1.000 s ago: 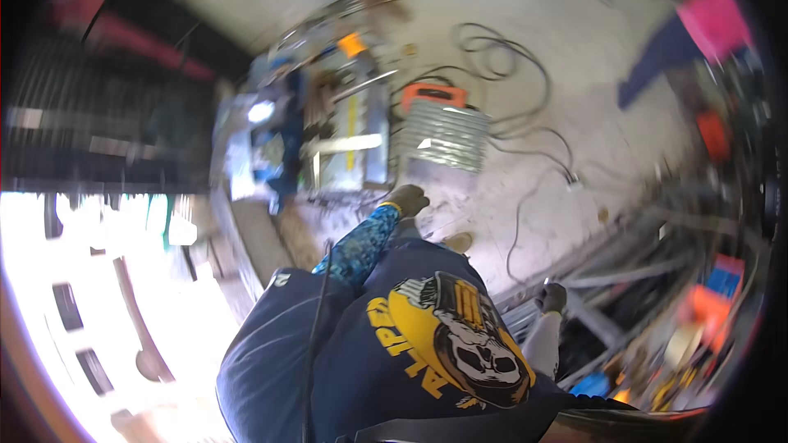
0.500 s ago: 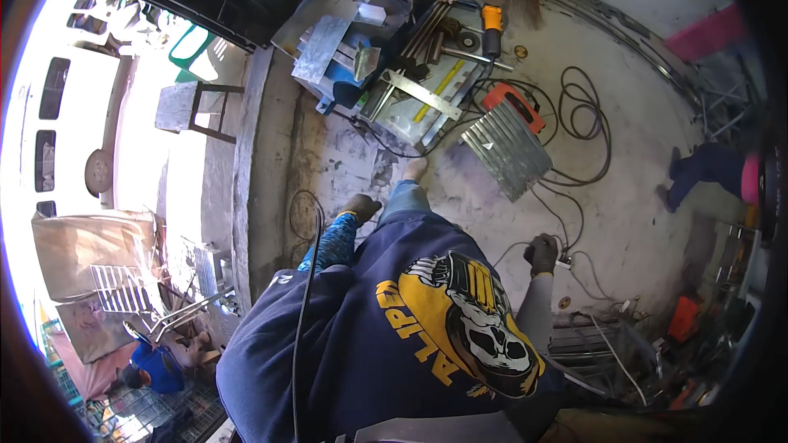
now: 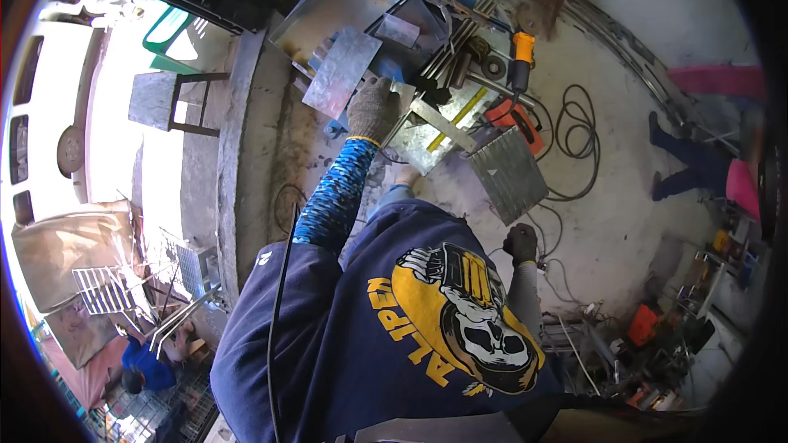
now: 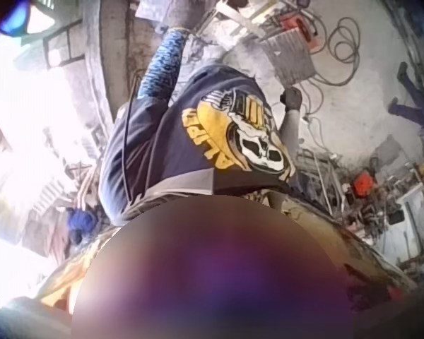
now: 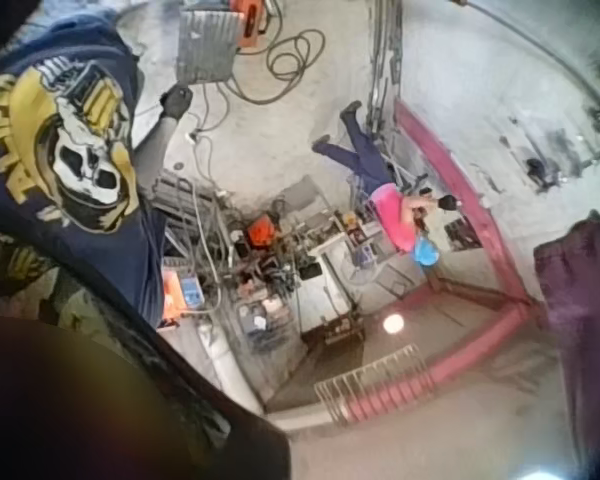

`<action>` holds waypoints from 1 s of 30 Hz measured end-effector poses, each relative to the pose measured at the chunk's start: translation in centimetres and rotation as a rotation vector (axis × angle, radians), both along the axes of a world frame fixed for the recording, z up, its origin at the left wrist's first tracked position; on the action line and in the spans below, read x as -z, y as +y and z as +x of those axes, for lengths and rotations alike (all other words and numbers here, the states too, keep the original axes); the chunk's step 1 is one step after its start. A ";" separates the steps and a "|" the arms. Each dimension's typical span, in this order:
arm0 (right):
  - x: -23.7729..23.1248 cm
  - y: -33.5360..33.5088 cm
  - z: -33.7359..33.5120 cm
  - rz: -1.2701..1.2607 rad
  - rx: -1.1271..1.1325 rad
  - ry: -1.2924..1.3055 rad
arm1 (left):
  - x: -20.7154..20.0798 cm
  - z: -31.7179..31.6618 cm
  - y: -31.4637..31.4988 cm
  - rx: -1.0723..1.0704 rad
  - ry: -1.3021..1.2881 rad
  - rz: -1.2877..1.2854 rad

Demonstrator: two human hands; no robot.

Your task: The person grinds the edges and surfaces of metal plates using an angle grinder.

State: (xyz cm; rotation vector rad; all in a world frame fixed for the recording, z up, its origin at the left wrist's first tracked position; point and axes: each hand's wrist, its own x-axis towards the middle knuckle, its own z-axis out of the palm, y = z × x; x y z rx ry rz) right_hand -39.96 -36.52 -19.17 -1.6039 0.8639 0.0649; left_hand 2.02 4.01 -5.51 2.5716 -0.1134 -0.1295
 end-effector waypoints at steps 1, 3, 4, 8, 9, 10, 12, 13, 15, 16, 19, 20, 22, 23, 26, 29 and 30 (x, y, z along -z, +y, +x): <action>-4.6 4.6 7.5 0.175 0.293 0.298 | 0.0 -0.2 0.8 -0.028 -0.008 0.013; -7.3 5.3 10.9 0.059 0.281 0.244 | -1.2 0.1 0.7 -0.079 0.015 -0.041; -8.1 5.7 11.6 -0.033 0.254 0.195 | -1.6 0.2 0.8 -0.063 0.024 -0.059; -9.4 7.5 13.6 -0.041 0.126 0.273 | 0.7 0.6 1.4 -0.050 0.011 -0.053; -9.0 7.8 13.8 -0.046 0.116 0.276 | 0.8 0.6 1.7 -0.022 0.006 -0.122; -8.4 8.3 13.4 -0.039 0.104 0.316 | 0.8 0.4 1.9 0.008 0.004 -0.190; -6.7 8.6 12.6 -0.033 0.033 0.374 | -0.3 0.2 1.9 0.005 0.035 -0.192; -6.5 8.9 12.6 -0.029 0.024 0.381 | -1.2 0.2 2.0 0.012 0.060 -0.192; -6.0 9.6 12.7 -0.017 -0.123 0.432 | -1.9 -0.4 2.3 0.000 0.091 -0.171; -5.0 9.1 12.7 -0.070 -0.207 0.435 | -1.9 -0.6 2.4 -0.007 0.095 -0.161; -3.2 7.8 15.0 -0.141 -0.372 0.523 | -0.2 -1.3 3.2 -0.041 0.071 -0.176; -3.9 7.5 16.3 -0.015 -0.310 0.573 | 0.6 -1.7 3.6 -0.054 0.047 -0.203; -3.6 5.6 17.6 -0.122 -0.366 0.453 | -0.3 -1.9 3.2 -0.149 0.193 -0.475; -3.2 4.4 18.3 -0.230 -0.409 0.332 | -1.1 -2.1 2.9 -0.237 0.340 -0.750; -3.5 2.1 21.5 -0.032 -0.211 0.420 | -2.2 -3.5 2.9 -0.101 0.176 -0.797; -2.7 -0.1 23.5 -0.025 -0.233 0.424 | -2.8 -4.2 1.9 -0.036 0.138 -1.037; -2.0 -0.7 23.9 -0.005 -0.221 0.426 | -2.8 -4.2 1.2 -0.213 0.391 -1.515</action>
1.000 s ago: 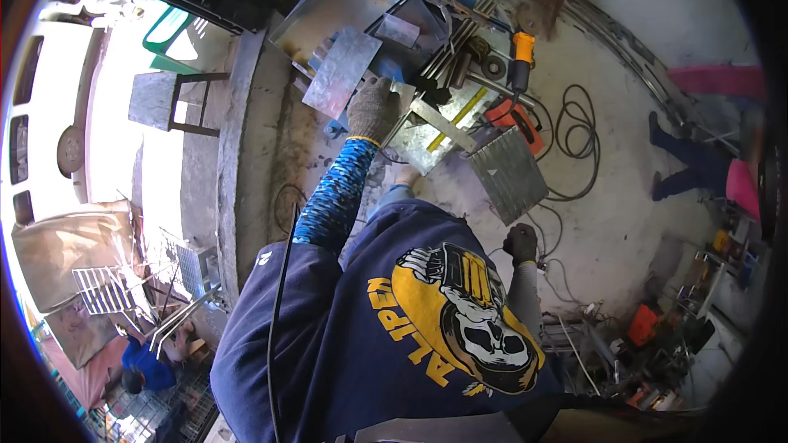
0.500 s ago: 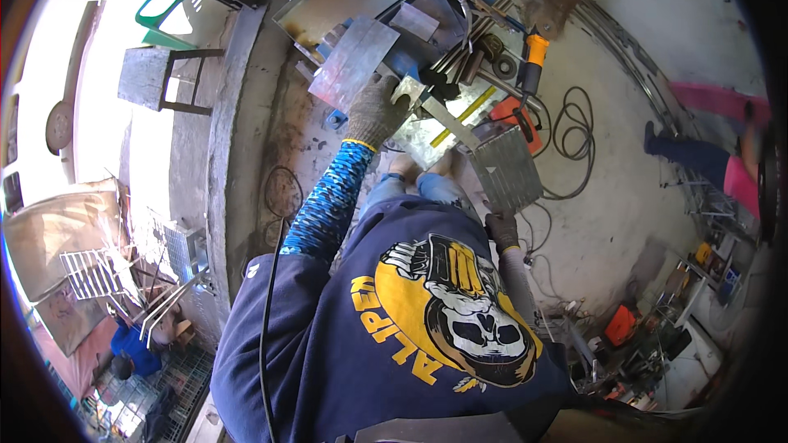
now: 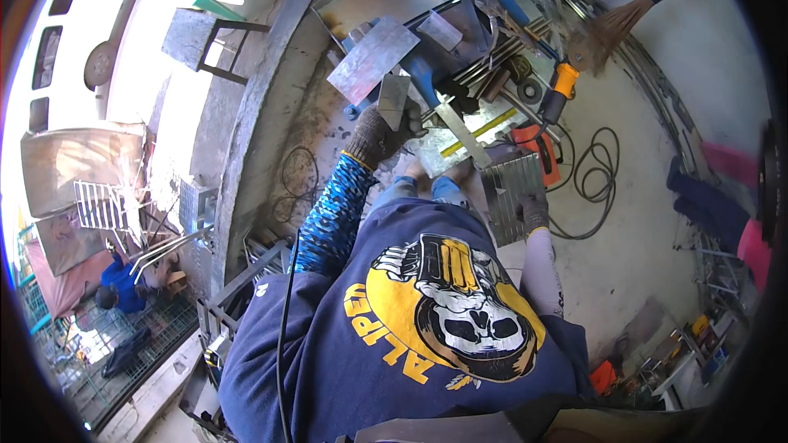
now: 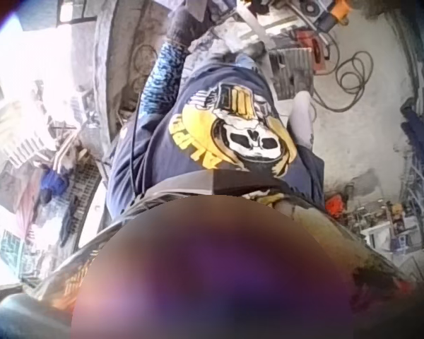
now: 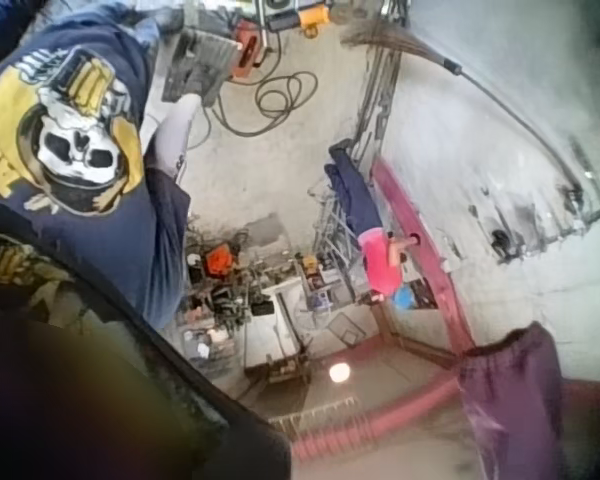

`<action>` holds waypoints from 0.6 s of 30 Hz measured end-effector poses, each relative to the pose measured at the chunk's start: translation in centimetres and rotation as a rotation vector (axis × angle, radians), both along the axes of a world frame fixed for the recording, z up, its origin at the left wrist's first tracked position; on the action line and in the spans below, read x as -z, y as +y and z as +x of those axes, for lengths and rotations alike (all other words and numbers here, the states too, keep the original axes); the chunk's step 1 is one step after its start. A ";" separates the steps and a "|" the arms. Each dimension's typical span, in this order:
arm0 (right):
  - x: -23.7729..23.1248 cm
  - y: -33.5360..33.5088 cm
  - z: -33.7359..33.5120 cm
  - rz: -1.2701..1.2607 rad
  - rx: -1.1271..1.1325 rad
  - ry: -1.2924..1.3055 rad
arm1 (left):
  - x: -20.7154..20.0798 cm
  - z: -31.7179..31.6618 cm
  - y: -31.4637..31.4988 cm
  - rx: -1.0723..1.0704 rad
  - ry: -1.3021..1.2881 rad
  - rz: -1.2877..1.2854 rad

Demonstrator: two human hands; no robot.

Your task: The person grinds the edges and surfaces of metal plates using an angle grinder.

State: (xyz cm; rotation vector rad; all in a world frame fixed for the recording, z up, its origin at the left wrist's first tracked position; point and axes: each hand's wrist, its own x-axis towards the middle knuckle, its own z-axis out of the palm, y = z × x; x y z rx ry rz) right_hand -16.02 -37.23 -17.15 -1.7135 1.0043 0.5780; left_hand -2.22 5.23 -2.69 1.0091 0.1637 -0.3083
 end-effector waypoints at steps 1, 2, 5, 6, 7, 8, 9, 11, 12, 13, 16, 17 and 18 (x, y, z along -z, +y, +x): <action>0.9 -0.7 0.3 0.011 -0.008 -0.001 | 0.1 0.1 -0.5 -0.060 0.281 -0.488; 1.9 -1.2 0.3 -0.003 -0.010 -0.021 | 0.1 0.1 -0.9 -0.070 0.284 -0.443; 3.1 -1.6 1.1 -0.018 -0.069 0.001 | -0.1 -0.3 -1.8 -0.154 0.305 -0.353; 3.3 -1.6 1.3 -0.032 -0.110 0.039 | -0.2 -0.5 -2.0 -0.194 0.356 -0.320; 3.4 -1.7 1.7 -0.028 -0.124 0.038 | 0.6 -0.8 -1.8 -0.208 0.353 -0.318; 3.5 -1.6 2.1 -0.015 -0.135 0.060 | 2.0 -1.2 -1.4 -0.207 0.166 0.004; 3.6 -1.6 2.6 -0.004 -0.138 0.082 | 1.5 -1.0 -1.4 -0.194 -0.020 0.326; 3.6 -1.6 3.4 0.024 -0.135 0.074 | 0.5 -1.5 -1.6 -0.112 0.000 0.048; 3.9 -2.0 3.7 0.049 -0.126 0.065 | -0.4 -1.4 -2.2 -0.231 0.118 -0.067; 4.1 -2.4 4.0 0.045 -0.129 0.060 | -0.9 -1.2 -2.5 -0.349 0.237 -0.184; 4.0 -2.9 4.9 0.013 -0.249 -0.047 | -1.1 -1.0 -3.0 -0.289 0.142 0.024; 3.8 -3.2 5.5 0.015 -0.220 -0.018 | -1.4 -0.8 -3.2 -0.244 0.052 0.237; 3.1 -2.9 6.3 0.021 -0.193 0.008 | -0.7 -0.9 -2.6 -0.244 0.049 0.236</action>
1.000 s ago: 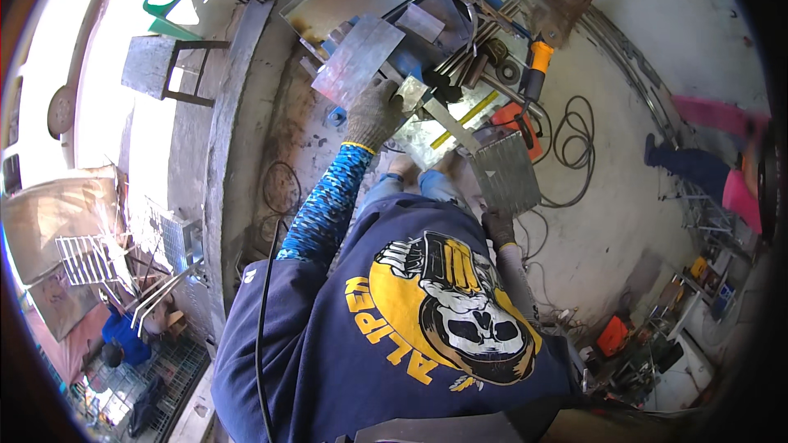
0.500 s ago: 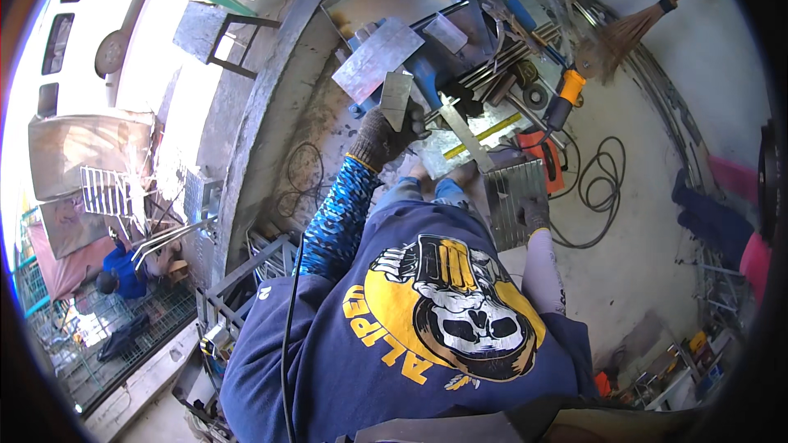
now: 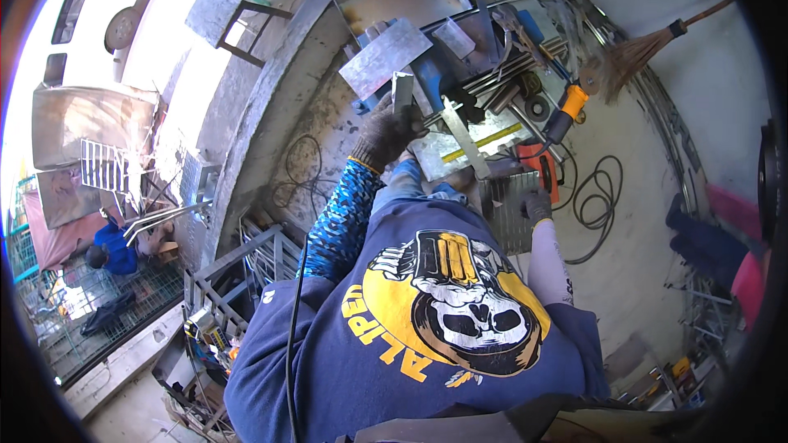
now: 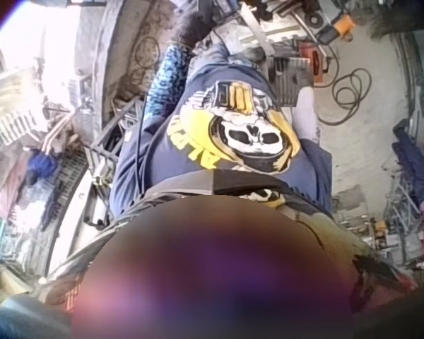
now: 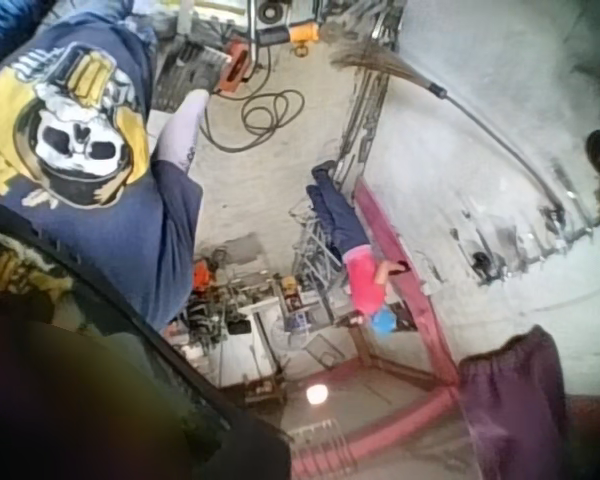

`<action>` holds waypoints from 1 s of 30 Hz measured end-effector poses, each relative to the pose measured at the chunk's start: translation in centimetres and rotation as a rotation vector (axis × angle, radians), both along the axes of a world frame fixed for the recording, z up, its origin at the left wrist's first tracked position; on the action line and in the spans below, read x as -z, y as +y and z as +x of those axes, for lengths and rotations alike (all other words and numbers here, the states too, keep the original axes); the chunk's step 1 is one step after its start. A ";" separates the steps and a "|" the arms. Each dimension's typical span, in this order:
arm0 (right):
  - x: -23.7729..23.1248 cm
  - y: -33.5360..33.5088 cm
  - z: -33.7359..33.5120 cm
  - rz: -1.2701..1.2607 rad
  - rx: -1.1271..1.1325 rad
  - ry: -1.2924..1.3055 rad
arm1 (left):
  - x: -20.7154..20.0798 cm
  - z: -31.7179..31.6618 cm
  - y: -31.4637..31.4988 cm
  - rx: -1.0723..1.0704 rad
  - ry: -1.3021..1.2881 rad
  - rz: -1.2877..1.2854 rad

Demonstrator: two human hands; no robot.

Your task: The person grinds the edges and surfaces of metal plates using an angle grinder.

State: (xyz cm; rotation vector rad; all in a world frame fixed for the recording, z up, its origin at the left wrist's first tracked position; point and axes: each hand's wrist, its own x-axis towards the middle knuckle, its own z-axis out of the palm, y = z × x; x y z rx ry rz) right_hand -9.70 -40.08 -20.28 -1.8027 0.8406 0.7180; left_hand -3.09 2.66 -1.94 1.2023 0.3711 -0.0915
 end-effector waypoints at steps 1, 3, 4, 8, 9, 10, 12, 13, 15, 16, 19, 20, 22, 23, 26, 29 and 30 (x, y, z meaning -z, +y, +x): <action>-0.8 0.5 0.6 -0.001 0.006 -0.003 | 1.0 0.1 0.9 0.028 0.058 -0.386; -2.0 1.1 1.4 -0.011 0.049 -0.060 | 2.0 0.3 2.0 0.074 0.125 -0.781; -2.4 1.2 1.7 0.006 0.008 -0.066 | 2.0 0.6 2.4 0.132 0.120 -0.912; -3.4 4.1 1.0 0.008 0.052 -0.080 | 1.5 2.1 3.3 0.246 0.172 -1.189; -3.6 5.0 0.8 0.001 0.056 -0.081 | 1.1 2.4 3.6 0.293 0.172 -1.182; -3.8 5.8 0.6 -0.025 0.019 -0.040 | 0.6 2.9 3.8 0.334 0.169 -1.174; -3.8 7.3 0.2 -0.080 0.002 0.016 | 0.6 3.4 4.3 0.377 0.148 -1.172; -3.7 8.0 0.0 -0.079 -0.002 0.018 | 0.6 3.4 4.6 0.416 0.125 -1.164; -3.1 9.1 -0.2 -0.073 -0.038 0.057 | 0.2 3.2 5.4 0.399 0.142 -1.179; 0.3 4.9 -2.0 -0.097 -0.012 0.061 | -0.1 3.8 5.1 0.420 0.179 -1.219; 4.2 3.7 -4.9 -0.205 -0.581 -0.493 | 1.3 5.0 4.8 0.493 0.140 -1.148; 0.0 7.9 -1.7 -0.030 -0.362 -0.321 | 1.8 4.1 5.5 0.463 0.118 -1.131; -9.1 15.4 3.0 0.117 -0.139 -0.137 | 1.8 3.4 6.0 0.396 0.127 -1.067; -10.5 16.6 4.1 0.142 -0.142 -0.190 | 1.6 3.4 5.8 0.403 0.124 -1.073; -14.6 20.6 7.0 0.182 -0.201 -0.330 | 1.4 3.0 5.6 0.421 0.130 -1.084; -17.8 24.1 8.8 0.224 -0.326 -0.473 | 1.8 2.9 5.2 0.337 0.214 -1.024; -18.3 24.8 9.0 0.252 -0.399 -0.526 | 1.7 3.1 4.7 0.262 0.207 -0.656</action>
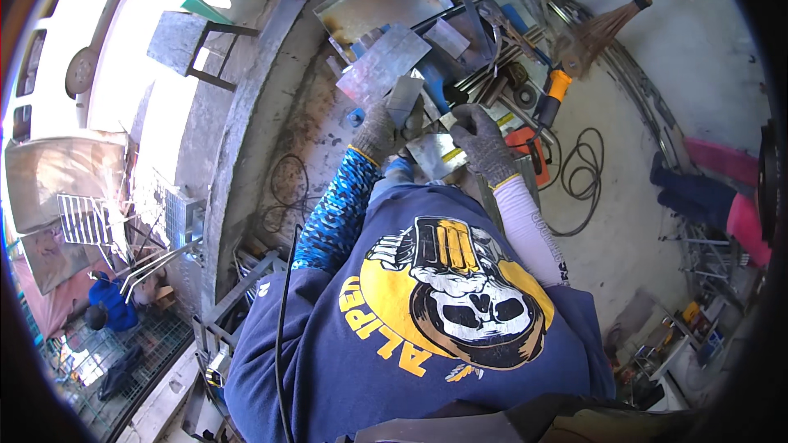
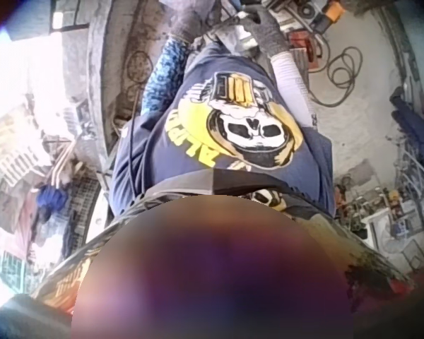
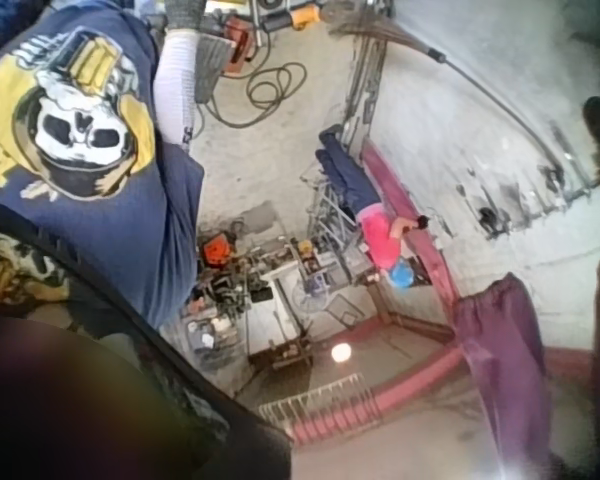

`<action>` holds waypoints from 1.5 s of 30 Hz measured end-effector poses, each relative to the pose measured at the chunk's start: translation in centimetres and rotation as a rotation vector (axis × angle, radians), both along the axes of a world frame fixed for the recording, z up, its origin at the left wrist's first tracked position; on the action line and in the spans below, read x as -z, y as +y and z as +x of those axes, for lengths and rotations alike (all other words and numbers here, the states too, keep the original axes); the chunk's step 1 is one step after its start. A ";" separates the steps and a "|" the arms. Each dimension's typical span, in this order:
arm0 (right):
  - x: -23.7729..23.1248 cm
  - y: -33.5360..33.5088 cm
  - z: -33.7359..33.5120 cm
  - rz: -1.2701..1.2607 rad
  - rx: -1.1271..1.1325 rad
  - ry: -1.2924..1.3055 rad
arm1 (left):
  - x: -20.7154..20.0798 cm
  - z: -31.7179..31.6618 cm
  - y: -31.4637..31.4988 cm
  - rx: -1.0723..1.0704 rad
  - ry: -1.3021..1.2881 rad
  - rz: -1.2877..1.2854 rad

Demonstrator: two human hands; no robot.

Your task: The person grinds the edges and surfaces of metal plates using an angle grinder.

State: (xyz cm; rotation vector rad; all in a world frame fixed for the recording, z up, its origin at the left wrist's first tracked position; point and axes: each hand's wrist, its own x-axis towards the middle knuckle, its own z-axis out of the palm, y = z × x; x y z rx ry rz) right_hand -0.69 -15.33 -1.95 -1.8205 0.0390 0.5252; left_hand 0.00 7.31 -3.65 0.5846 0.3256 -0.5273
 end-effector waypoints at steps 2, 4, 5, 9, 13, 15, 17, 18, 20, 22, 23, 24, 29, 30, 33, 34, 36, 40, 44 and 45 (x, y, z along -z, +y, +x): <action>-0.2 0.7 0.1 -0.097 -0.066 -0.053 | -0.3 0.0 0.1 -0.018 -0.052 0.430; -1.0 1.3 0.1 -0.187 -0.151 -0.020 | 1.0 -0.3 -0.1 -0.012 -0.163 0.695; -1.1 1.1 -0.3 -0.191 -0.158 -0.021 | 1.6 -0.5 -0.2 0.004 -0.273 0.965; 3.1 -1.6 -3.1 -0.212 -0.113 0.079 | 1.0 -0.4 -0.3 0.140 -0.238 1.043; 2.9 -3.3 -5.3 -0.202 -0.028 0.173 | 1.0 -0.5 -0.3 0.138 -0.254 0.983; 2.4 -3.4 -5.7 -0.173 0.063 0.272 | 0.2 -0.5 -0.4 0.167 -0.220 0.971; 1.9 -3.1 -5.3 -0.115 0.068 0.248 | 0.3 -0.5 -0.5 0.176 -0.236 0.964; 1.6 -2.8 -4.9 -0.056 0.070 0.220 | -0.5 -0.5 -0.8 0.148 -0.231 0.903; 1.0 -1.9 -4.0 -0.009 0.073 0.200 | -0.9 -0.5 -1.2 0.128 -0.229 0.840; 0.7 -1.0 -2.9 0.080 0.070 0.179 | -1.1 -0.4 -1.6 0.119 -0.210 0.802; 0.6 -0.6 -2.4 0.080 0.074 0.178 | -1.2 -0.5 -1.6 0.123 -0.213 0.801; 0.1 -0.1 -1.9 0.123 0.078 0.189 | -1.4 -0.6 -1.6 0.114 -0.217 0.769; -0.6 0.7 -1.2 0.084 0.022 0.110 | -1.2 -1.2 -1.5 0.098 -0.192 0.674; -0.6 0.7 -1.2 0.084 0.016 0.112 | -1.2 -1.3 -1.4 0.102 -0.191 0.666; -0.5 0.8 -1.3 0.104 -0.008 0.165 | -1.0 -1.5 -1.4 0.093 -0.179 0.662; -0.3 0.8 -1.4 0.086 -0.018 0.171 | -0.9 -1.5 -1.4 0.084 -0.172 0.666; -0.3 0.7 -1.5 0.067 -0.029 0.177 | -0.5 -1.6 -1.6 0.046 -0.181 0.688; 0.2 0.3 -1.8 0.066 -0.004 0.217 | 0.2 -1.5 -1.7 -0.005 -0.188 0.800; 0.8 -0.4 -2.3 0.108 0.063 0.235 | 0.3 -1.2 -1.7 0.003 -0.188 0.801; 0.8 -0.5 -2.4 0.109 0.066 0.237 | 0.2 -1.1 -1.7 0.013 -0.179 0.791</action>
